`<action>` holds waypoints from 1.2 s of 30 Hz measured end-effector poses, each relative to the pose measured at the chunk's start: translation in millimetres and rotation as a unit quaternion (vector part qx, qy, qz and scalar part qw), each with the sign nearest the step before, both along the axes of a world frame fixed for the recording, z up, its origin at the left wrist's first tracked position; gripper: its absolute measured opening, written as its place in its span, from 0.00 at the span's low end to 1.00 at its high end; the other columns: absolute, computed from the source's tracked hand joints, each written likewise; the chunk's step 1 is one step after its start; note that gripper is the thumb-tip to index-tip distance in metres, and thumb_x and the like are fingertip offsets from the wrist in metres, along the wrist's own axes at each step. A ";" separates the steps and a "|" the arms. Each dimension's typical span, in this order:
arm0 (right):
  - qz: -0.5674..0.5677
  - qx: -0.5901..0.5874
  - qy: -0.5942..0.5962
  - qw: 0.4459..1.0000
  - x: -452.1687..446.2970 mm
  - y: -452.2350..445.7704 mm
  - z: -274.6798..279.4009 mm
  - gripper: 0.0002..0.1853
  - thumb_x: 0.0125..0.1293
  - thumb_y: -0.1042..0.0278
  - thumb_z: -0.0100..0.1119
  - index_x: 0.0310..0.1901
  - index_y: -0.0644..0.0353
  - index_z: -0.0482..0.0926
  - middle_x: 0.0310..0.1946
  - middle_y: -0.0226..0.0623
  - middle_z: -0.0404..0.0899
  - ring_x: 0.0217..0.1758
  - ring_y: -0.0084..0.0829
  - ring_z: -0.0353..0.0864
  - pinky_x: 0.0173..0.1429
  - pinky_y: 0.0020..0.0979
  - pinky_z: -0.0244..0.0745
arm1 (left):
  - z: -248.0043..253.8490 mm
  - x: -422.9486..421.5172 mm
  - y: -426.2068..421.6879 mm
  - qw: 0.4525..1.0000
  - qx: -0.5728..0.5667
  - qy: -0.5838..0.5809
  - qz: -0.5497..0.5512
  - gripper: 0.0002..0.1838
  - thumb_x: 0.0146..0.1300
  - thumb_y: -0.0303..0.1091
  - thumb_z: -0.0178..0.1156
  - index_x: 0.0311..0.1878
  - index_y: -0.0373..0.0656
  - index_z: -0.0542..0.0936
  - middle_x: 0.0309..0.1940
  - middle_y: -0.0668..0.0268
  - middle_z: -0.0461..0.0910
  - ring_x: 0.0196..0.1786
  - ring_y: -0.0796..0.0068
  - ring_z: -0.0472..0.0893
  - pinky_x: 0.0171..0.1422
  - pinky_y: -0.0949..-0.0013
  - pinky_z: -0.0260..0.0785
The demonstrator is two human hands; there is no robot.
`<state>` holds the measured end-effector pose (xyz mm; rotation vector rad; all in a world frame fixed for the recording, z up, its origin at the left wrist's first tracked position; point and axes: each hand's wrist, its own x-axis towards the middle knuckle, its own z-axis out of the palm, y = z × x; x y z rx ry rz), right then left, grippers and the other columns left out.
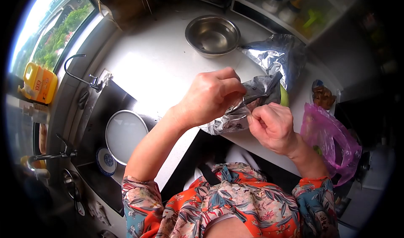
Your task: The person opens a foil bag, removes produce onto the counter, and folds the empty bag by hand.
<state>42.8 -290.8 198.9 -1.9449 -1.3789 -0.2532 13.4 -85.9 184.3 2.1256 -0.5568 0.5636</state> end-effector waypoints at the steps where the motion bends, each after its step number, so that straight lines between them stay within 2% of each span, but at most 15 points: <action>1: -0.005 0.003 0.003 1.000 0.3 1.3 -1.8 0.09 0.49 0.81 0.63 0.25 0.60 0.71 0.15 0.32 0.69 0.15 0.32 0.68 0.22 0.31 0.62 | 1.2 -1.0 1.2 1.000 -0.011 0.021 -0.005 0.07 0.52 0.22 0.67 0.36 0.41 0.83 0.31 0.64 0.79 0.32 0.68 0.82 0.34 0.69 0.74; 4: -0.015 0.014 -0.008 1.000 -0.2 5.6 -3.6 0.10 0.48 0.81 0.65 0.25 0.59 0.71 0.16 0.32 0.69 0.15 0.32 0.68 0.22 0.31 0.61 | 10.4 -8.1 3.8 0.994 -0.063 0.082 -0.018 0.08 0.54 0.24 0.66 0.39 0.41 0.84 0.32 0.63 0.79 0.33 0.70 0.82 0.34 0.70 0.74; 6: -0.027 -0.004 -0.010 1.000 -1.5 5.5 -3.0 0.10 0.48 0.80 0.64 0.25 0.58 0.71 0.17 0.34 0.70 0.19 0.36 0.73 0.24 0.33 0.64 | 20.7 -11.6 2.4 0.986 -0.119 0.117 -0.023 0.09 0.55 0.26 0.67 0.40 0.41 0.84 0.33 0.63 0.79 0.33 0.72 0.81 0.35 0.71 0.74; 11: -0.050 -0.015 -0.012 0.999 0.1 3.1 -4.5 0.10 0.48 0.77 0.66 0.26 0.58 0.72 0.21 0.36 0.74 0.24 0.38 0.77 0.29 0.35 0.68 | 33.7 -16.2 -10.9 0.991 -0.003 0.132 -0.017 0.09 0.54 0.29 0.68 0.39 0.39 0.84 0.30 0.63 0.78 0.28 0.74 0.79 0.28 0.73 0.71; 14: -0.034 0.015 0.027 0.999 0.3 -0.7 -5.5 0.09 0.50 0.78 0.67 0.30 0.60 0.75 0.22 0.35 0.76 0.24 0.34 0.78 0.30 0.31 0.71 | 34.2 -14.1 -12.2 0.992 -0.001 0.127 -0.025 0.10 0.51 0.29 0.65 0.37 0.37 0.83 0.27 0.58 0.77 0.28 0.58 0.79 0.35 0.63 0.73; 17: -0.089 0.043 0.134 0.986 0.2 -18.9 -1.0 0.09 0.53 0.79 0.67 0.36 0.62 0.79 0.22 0.32 0.76 0.24 0.27 0.78 0.31 0.26 0.72 | 38.1 -13.7 -11.2 0.986 -0.002 0.168 -0.020 0.09 0.50 0.26 0.63 0.36 0.36 0.83 0.27 0.57 0.77 0.28 0.59 0.80 0.35 0.63 0.73; 18: -0.120 0.050 0.138 0.982 5.1 -27.9 -3.2 0.10 0.55 0.80 0.66 0.39 0.63 0.79 0.24 0.31 0.76 0.25 0.23 0.76 0.31 0.23 0.73 | 38.9 -13.4 -11.2 0.984 -0.012 0.178 -0.023 0.08 0.50 0.25 0.63 0.35 0.36 0.83 0.27 0.57 0.78 0.29 0.59 0.80 0.35 0.64 0.73; 20: -0.179 0.073 0.090 0.977 17.0 -39.9 -3.2 0.11 0.54 0.81 0.66 0.40 0.62 0.80 0.27 0.32 0.76 0.27 0.24 0.76 0.32 0.23 0.72 | 39.9 -12.1 -10.9 0.979 -0.034 0.199 -0.029 0.08 0.50 0.24 0.62 0.35 0.35 0.83 0.27 0.57 0.78 0.29 0.60 0.81 0.36 0.64 0.74; 22: -0.223 0.053 0.019 0.973 29.2 -50.2 5.1 0.12 0.53 0.83 0.65 0.40 0.61 0.80 0.31 0.33 0.75 0.30 0.25 0.75 0.35 0.23 0.72 | 38.8 -10.0 -10.1 0.980 -0.035 0.193 -0.033 0.07 0.50 0.21 0.62 0.35 0.35 0.83 0.27 0.61 0.79 0.27 0.70 0.81 0.33 0.70 0.73; 23: -0.247 0.046 0.043 0.967 31.1 -52.8 10.3 0.15 0.49 0.83 0.67 0.40 0.59 0.80 0.33 0.33 0.74 0.36 0.29 0.75 0.42 0.27 0.73 | 38.2 -8.9 -10.2 0.980 -0.036 0.190 -0.034 0.07 0.50 0.19 0.62 0.35 0.35 0.83 0.27 0.63 0.79 0.26 0.74 0.81 0.32 0.73 0.73; 26: -0.210 -0.019 -0.043 0.977 48.8 -59.3 17.5 0.16 0.46 0.81 0.68 0.39 0.58 0.81 0.36 0.32 0.75 0.42 0.34 0.74 0.49 0.32 0.71 | 42.6 -7.3 -8.2 0.973 -0.044 0.225 -0.033 0.08 0.50 0.20 0.60 0.36 0.34 0.82 0.28 0.56 0.78 0.30 0.61 0.81 0.37 0.65 0.74; 27: -0.202 -0.022 -0.009 0.979 54.0 -61.7 15.7 0.15 0.44 0.79 0.69 0.37 0.58 0.81 0.37 0.32 0.76 0.47 0.36 0.73 0.52 0.35 0.70 | 42.2 -6.8 -7.6 0.973 -0.042 0.225 -0.025 0.07 0.49 0.19 0.61 0.35 0.34 0.82 0.28 0.57 0.79 0.31 0.61 0.81 0.37 0.66 0.74; 30: -0.136 0.009 -0.011 0.991 75.0 -69.2 9.3 0.12 0.47 0.80 0.68 0.36 0.59 0.80 0.37 0.32 0.77 0.45 0.35 0.74 0.50 0.33 0.71 | 46.6 -7.2 -9.8 0.978 0.004 0.208 0.013 0.07 0.49 0.19 0.61 0.33 0.34 0.81 0.28 0.57 0.78 0.30 0.61 0.81 0.36 0.66 0.74; 33: -0.094 0.036 0.118 0.988 82.8 -72.4 6.8 0.09 0.51 0.80 0.67 0.34 0.60 0.80 0.34 0.32 0.77 0.41 0.32 0.76 0.47 0.30 0.72 | 59.6 -9.7 -15.4 0.975 0.021 0.212 0.058 0.04 0.51 0.19 0.62 0.32 0.35 0.81 0.26 0.60 0.77 0.28 0.64 0.81 0.34 0.68 0.73; 36: -0.064 0.082 0.168 0.980 82.6 -72.6 4.9 0.06 0.55 0.80 0.65 0.34 0.63 0.79 0.32 0.32 0.76 0.35 0.27 0.77 0.43 0.26 0.72 | 60.0 -12.1 -19.2 0.978 0.040 0.175 0.103 0.04 0.52 0.19 0.62 0.32 0.36 0.81 0.26 0.62 0.77 0.27 0.69 0.80 0.32 0.70 0.72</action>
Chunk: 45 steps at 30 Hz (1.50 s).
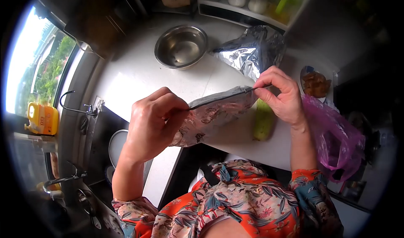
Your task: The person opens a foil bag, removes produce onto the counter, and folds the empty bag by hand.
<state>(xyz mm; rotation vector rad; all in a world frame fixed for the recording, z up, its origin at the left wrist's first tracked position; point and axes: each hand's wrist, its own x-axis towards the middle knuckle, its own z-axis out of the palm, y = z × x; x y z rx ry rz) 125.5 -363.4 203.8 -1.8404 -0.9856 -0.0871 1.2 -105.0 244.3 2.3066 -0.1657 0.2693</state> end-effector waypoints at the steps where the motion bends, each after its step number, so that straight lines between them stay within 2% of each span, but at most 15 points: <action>1: 0.004 0.008 0.016 1.000 -1.4 -0.2 0.5 0.05 0.56 0.80 0.65 0.34 0.63 0.78 0.31 0.32 0.76 0.35 0.26 0.76 0.42 0.25 0.72 | 1.1 -0.1 -1.3 1.000 0.006 -0.010 0.010 0.04 0.52 0.19 0.62 0.32 0.36 0.81 0.26 0.62 0.77 0.27 0.69 0.80 0.32 0.70 0.72; 8: 0.053 0.042 0.099 0.993 -31.5 6.0 6.0 0.04 0.59 0.79 0.63 0.34 0.66 0.76 0.29 0.32 0.74 0.32 0.22 0.76 0.37 0.22 0.73 | 9.3 11.0 12.5 0.991 0.093 -0.090 0.041 0.03 0.55 0.19 0.59 0.31 0.37 0.80 0.28 0.61 0.77 0.28 0.64 0.80 0.33 0.67 0.73; 10: 0.061 0.032 0.119 0.991 -44.8 13.8 5.0 0.05 0.59 0.79 0.63 0.35 0.66 0.76 0.29 0.32 0.74 0.31 0.22 0.76 0.36 0.22 0.73 | 3.2 17.3 26.3 0.987 0.130 -0.095 0.022 0.02 0.57 0.23 0.59 0.33 0.40 0.80 0.29 0.61 0.76 0.30 0.63 0.80 0.35 0.63 0.72; 14: 0.063 0.052 0.255 0.963 -65.5 27.5 -5.3 0.05 0.60 0.78 0.63 0.36 0.66 0.76 0.31 0.32 0.76 0.32 0.19 0.76 0.37 0.21 0.73 | -9.8 22.1 40.7 0.987 0.101 -0.124 0.027 0.01 0.58 0.25 0.61 0.34 0.41 0.80 0.31 0.62 0.77 0.30 0.62 0.80 0.34 0.65 0.72; 16: 0.055 0.067 0.276 0.957 -69.0 32.8 -5.0 0.06 0.61 0.78 0.63 0.37 0.66 0.76 0.31 0.31 0.76 0.33 0.18 0.76 0.38 0.20 0.73 | -14.5 21.3 40.4 0.986 0.094 -0.130 0.049 0.05 0.56 0.25 0.63 0.36 0.43 0.81 0.35 0.63 0.78 0.37 0.63 0.81 0.41 0.64 0.72; 18: 0.051 0.058 0.268 0.960 -68.4 35.3 -2.8 0.05 0.61 0.78 0.63 0.36 0.66 0.76 0.31 0.30 0.76 0.32 0.17 0.75 0.37 0.20 0.72 | -17.1 19.5 34.5 0.957 0.172 -0.228 0.058 0.10 0.52 0.26 0.66 0.40 0.43 0.83 0.41 0.63 0.80 0.45 0.63 0.80 0.48 0.63 0.72; 19: 0.049 0.052 0.256 0.964 -68.7 37.0 -2.4 0.05 0.61 0.78 0.63 0.36 0.66 0.76 0.31 0.30 0.76 0.32 0.17 0.75 0.36 0.20 0.72 | -15.8 15.8 27.8 0.952 0.181 -0.241 0.045 0.15 0.48 0.29 0.69 0.42 0.45 0.83 0.47 0.62 0.79 0.53 0.59 0.77 0.54 0.58 0.70; 20: 0.046 0.046 0.245 0.967 -69.4 38.8 -1.4 0.05 0.60 0.78 0.63 0.36 0.66 0.76 0.30 0.30 0.75 0.31 0.17 0.74 0.36 0.20 0.71 | -14.1 13.0 20.7 0.960 0.157 -0.233 0.012 0.16 0.47 0.30 0.70 0.43 0.45 0.83 0.47 0.61 0.79 0.56 0.57 0.76 0.58 0.53 0.67; 22: 0.040 0.030 0.205 0.978 -71.5 41.1 0.5 0.05 0.59 0.79 0.63 0.35 0.66 0.76 0.30 0.31 0.75 0.30 0.18 0.74 0.35 0.21 0.70 | -16.3 8.9 6.5 0.968 0.113 -0.217 -0.059 0.15 0.46 0.29 0.70 0.41 0.46 0.84 0.45 0.63 0.79 0.56 0.57 0.75 0.62 0.48 0.61; 25: 0.031 0.006 0.131 0.991 -72.3 44.7 5.2 0.05 0.58 0.80 0.64 0.35 0.66 0.76 0.29 0.33 0.75 0.29 0.20 0.74 0.33 0.22 0.70 | -21.4 8.8 -1.1 0.973 0.062 -0.189 -0.116 0.12 0.48 0.29 0.69 0.39 0.48 0.84 0.39 0.68 0.78 0.50 0.64 0.78 0.65 0.47 0.58; 30: 0.013 -0.003 0.079 0.997 -74.9 47.9 9.5 0.06 0.56 0.82 0.64 0.35 0.66 0.77 0.29 0.34 0.75 0.28 0.23 0.75 0.32 0.23 0.71 | -26.0 15.3 2.5 0.974 0.004 -0.151 -0.166 0.11 0.48 0.28 0.70 0.37 0.49 0.84 0.31 0.73 0.77 0.41 0.72 0.78 0.67 0.46 0.57; 36: 0.012 -0.014 0.083 0.996 -72.0 44.0 12.5 0.08 0.54 0.82 0.65 0.36 0.65 0.77 0.30 0.34 0.76 0.30 0.22 0.76 0.33 0.23 0.72 | -29.0 17.7 2.1 0.979 0.016 -0.147 -0.140 0.08 0.46 0.30 0.71 0.31 0.47 0.83 0.29 0.71 0.76 0.37 0.71 0.78 0.64 0.49 0.59; 39: -0.010 -0.014 0.087 0.996 -71.3 50.2 21.3 0.10 0.52 0.82 0.67 0.36 0.65 0.78 0.31 0.35 0.77 0.32 0.25 0.77 0.34 0.25 0.73 | -29.3 19.0 -0.6 0.977 0.012 -0.160 -0.139 0.08 0.46 0.29 0.71 0.30 0.46 0.82 0.28 0.71 0.76 0.36 0.70 0.78 0.64 0.49 0.60; 43: -0.001 -0.044 -0.014 0.999 -66.9 54.6 15.5 0.13 0.48 0.81 0.69 0.36 0.62 0.79 0.32 0.38 0.77 0.33 0.36 0.77 0.37 0.32 0.73 | -28.4 20.1 -4.3 0.976 0.007 -0.173 -0.131 0.09 0.44 0.28 0.71 0.30 0.46 0.82 0.27 0.71 0.76 0.35 0.71 0.78 0.64 0.49 0.60; 45: -0.015 -0.070 -0.068 0.995 -66.5 52.9 17.6 0.13 0.48 0.80 0.69 0.36 0.61 0.79 0.32 0.37 0.78 0.33 0.36 0.77 0.38 0.33 0.71 | -29.7 20.9 -4.2 0.975 0.002 -0.180 -0.129 0.09 0.43 0.27 0.71 0.29 0.46 0.82 0.27 0.71 0.75 0.35 0.71 0.78 0.64 0.49 0.60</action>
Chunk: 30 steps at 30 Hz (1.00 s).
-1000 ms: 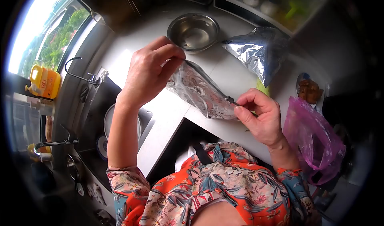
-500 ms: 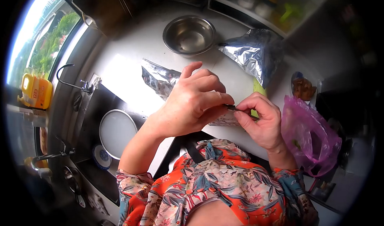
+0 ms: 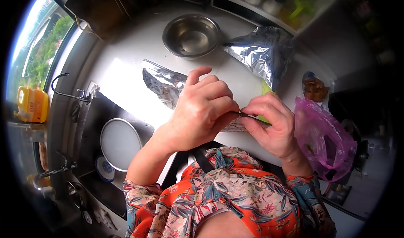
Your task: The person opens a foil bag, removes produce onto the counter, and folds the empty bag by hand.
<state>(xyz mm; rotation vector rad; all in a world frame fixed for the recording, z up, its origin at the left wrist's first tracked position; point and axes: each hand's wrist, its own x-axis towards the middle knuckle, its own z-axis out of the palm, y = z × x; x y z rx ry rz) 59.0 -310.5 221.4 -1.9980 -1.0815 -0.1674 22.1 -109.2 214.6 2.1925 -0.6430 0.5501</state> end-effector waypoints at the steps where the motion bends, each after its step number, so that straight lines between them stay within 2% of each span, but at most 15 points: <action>1: -0.006 -0.013 -0.027 1.000 0.1 -1.7 0.8 0.13 0.47 0.80 0.69 0.36 0.60 0.79 0.32 0.36 0.78 0.33 0.36 0.77 0.38 0.33 0.71 | -0.9 0.6 0.1 1.000 -0.003 -0.003 0.000 0.09 0.43 0.27 0.71 0.29 0.46 0.82 0.26 0.71 0.75 0.35 0.71 0.77 0.64 0.50 0.60; 10: -0.068 -0.012 0.013 0.998 -6.2 -49.6 -9.2 0.12 0.49 0.80 0.69 0.36 0.61 0.79 0.31 0.36 0.78 0.32 0.35 0.76 0.38 0.31 0.71 | -3.4 6.7 2.8 0.999 -0.030 -0.001 0.013 0.10 0.41 0.25 0.72 0.28 0.44 0.82 0.26 0.70 0.75 0.32 0.72 0.77 0.63 0.51 0.62; 16: -0.077 0.041 0.108 0.990 -11.9 -65.0 -13.0 0.09 0.56 0.80 0.66 0.38 0.62 0.79 0.33 0.37 0.78 0.34 0.28 0.78 0.37 0.27 0.73 | -3.0 12.4 0.4 1.000 -0.025 -0.001 0.005 0.10 0.40 0.24 0.72 0.27 0.44 0.82 0.25 0.70 0.75 0.32 0.72 0.77 0.63 0.51 0.62; 22: -0.069 0.108 0.164 0.978 -9.6 -63.3 -19.6 0.08 0.58 0.80 0.64 0.39 0.65 0.79 0.35 0.37 0.79 0.37 0.27 0.78 0.42 0.25 0.73 | -1.3 14.8 -1.9 1.000 -0.014 0.004 -0.005 0.10 0.41 0.24 0.72 0.28 0.44 0.82 0.25 0.70 0.75 0.32 0.71 0.77 0.62 0.52 0.63; 25: -0.044 0.122 0.220 0.967 -8.9 -63.1 -23.6 0.08 0.59 0.80 0.63 0.41 0.66 0.79 0.37 0.37 0.79 0.39 0.26 0.78 0.45 0.25 0.72 | 0.6 14.9 -0.5 1.000 -0.005 0.011 -0.013 0.10 0.42 0.24 0.71 0.29 0.44 0.82 0.25 0.69 0.76 0.31 0.71 0.77 0.61 0.51 0.63; 30: -0.010 0.202 0.367 0.908 -12.1 -61.4 -27.8 0.07 0.63 0.79 0.60 0.43 0.67 0.79 0.39 0.35 0.79 0.41 0.23 0.78 0.47 0.23 0.73 | 1.4 14.2 -1.3 1.000 -0.011 0.018 -0.020 0.10 0.43 0.25 0.71 0.31 0.43 0.83 0.25 0.69 0.75 0.31 0.70 0.77 0.60 0.51 0.63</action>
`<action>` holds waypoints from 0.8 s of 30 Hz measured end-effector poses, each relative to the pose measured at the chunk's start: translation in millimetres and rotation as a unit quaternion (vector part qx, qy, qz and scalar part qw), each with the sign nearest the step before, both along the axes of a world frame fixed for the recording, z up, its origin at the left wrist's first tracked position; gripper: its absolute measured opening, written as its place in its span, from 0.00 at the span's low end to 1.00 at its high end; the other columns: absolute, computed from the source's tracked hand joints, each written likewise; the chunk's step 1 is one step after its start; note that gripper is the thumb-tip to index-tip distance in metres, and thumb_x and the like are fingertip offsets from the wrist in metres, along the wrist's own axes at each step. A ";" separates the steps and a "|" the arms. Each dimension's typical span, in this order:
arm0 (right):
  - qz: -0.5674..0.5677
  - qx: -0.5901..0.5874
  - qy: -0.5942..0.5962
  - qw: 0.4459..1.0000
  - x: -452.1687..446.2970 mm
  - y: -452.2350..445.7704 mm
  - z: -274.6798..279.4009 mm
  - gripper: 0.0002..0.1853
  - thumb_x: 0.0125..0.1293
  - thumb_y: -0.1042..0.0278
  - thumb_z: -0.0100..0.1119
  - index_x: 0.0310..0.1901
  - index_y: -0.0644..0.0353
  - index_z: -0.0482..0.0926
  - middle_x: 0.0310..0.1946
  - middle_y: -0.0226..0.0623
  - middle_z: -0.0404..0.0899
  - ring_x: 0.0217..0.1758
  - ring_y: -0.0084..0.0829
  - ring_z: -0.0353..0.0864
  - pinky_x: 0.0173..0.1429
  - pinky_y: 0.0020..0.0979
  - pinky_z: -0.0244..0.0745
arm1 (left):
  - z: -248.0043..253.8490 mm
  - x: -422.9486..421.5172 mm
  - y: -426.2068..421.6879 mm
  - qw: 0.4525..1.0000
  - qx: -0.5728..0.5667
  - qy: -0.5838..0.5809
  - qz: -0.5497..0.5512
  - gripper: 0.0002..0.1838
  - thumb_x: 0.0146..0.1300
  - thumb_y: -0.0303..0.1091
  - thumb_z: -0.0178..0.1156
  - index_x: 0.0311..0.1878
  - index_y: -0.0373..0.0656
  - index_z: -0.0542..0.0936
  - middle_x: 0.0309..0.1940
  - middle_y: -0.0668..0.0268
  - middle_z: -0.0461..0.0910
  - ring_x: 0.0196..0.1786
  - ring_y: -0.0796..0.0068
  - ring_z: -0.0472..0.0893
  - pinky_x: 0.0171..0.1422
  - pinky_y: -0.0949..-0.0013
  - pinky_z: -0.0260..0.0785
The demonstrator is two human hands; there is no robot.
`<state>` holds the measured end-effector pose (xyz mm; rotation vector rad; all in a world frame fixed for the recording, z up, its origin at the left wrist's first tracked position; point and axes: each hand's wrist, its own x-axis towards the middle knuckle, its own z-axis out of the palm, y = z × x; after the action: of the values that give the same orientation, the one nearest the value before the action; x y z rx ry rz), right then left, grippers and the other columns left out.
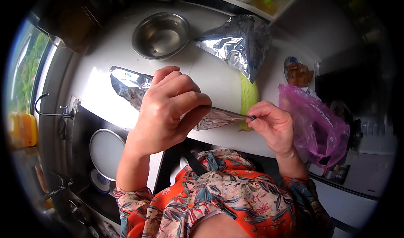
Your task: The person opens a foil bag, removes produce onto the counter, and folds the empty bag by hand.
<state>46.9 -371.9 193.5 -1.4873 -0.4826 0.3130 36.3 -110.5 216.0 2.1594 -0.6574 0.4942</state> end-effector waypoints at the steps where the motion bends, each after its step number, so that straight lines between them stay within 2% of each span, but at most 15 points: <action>1: 0.005 0.021 0.030 0.999 -0.3 0.1 0.5 0.07 0.64 0.78 0.60 0.43 0.67 0.79 0.40 0.35 0.79 0.41 0.23 0.78 0.48 0.23 0.73 | 0.3 0.0 -0.1 1.000 -0.002 0.000 -0.001 0.09 0.43 0.25 0.71 0.31 0.43 0.83 0.25 0.69 0.75 0.31 0.70 0.77 0.60 0.51 0.63; 10: 0.031 0.151 0.161 0.975 -0.1 -0.3 -11.8 0.11 0.66 0.72 0.60 0.47 0.67 0.79 0.37 0.37 0.80 0.39 0.23 0.78 0.45 0.25 0.75 | -1.5 -1.1 -0.4 1.000 -0.014 -0.011 -0.001 0.09 0.44 0.24 0.70 0.30 0.43 0.82 0.24 0.68 0.75 0.30 0.70 0.76 0.57 0.54 0.64; 13: 0.019 0.155 0.184 0.970 -2.2 -0.8 -14.3 0.11 0.66 0.70 0.60 0.47 0.66 0.79 0.36 0.37 0.81 0.38 0.24 0.78 0.44 0.25 0.74 | -2.4 -1.6 -0.6 1.000 -0.018 -0.015 -0.001 0.09 0.43 0.24 0.70 0.30 0.42 0.82 0.24 0.68 0.75 0.30 0.69 0.75 0.56 0.56 0.64; 24: 0.032 0.212 0.253 0.943 -4.7 2.5 -15.8 0.11 0.70 0.66 0.55 0.47 0.64 0.77 0.35 0.35 0.79 0.36 0.24 0.76 0.53 0.37 0.73 | -3.6 -0.5 -1.0 0.999 -0.030 -0.022 0.000 0.09 0.43 0.24 0.70 0.29 0.42 0.82 0.24 0.67 0.73 0.30 0.68 0.75 0.54 0.59 0.65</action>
<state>42.2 -369.4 177.7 -0.9237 -0.1666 0.5852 35.8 -111.5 212.4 2.0984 -0.6578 0.5556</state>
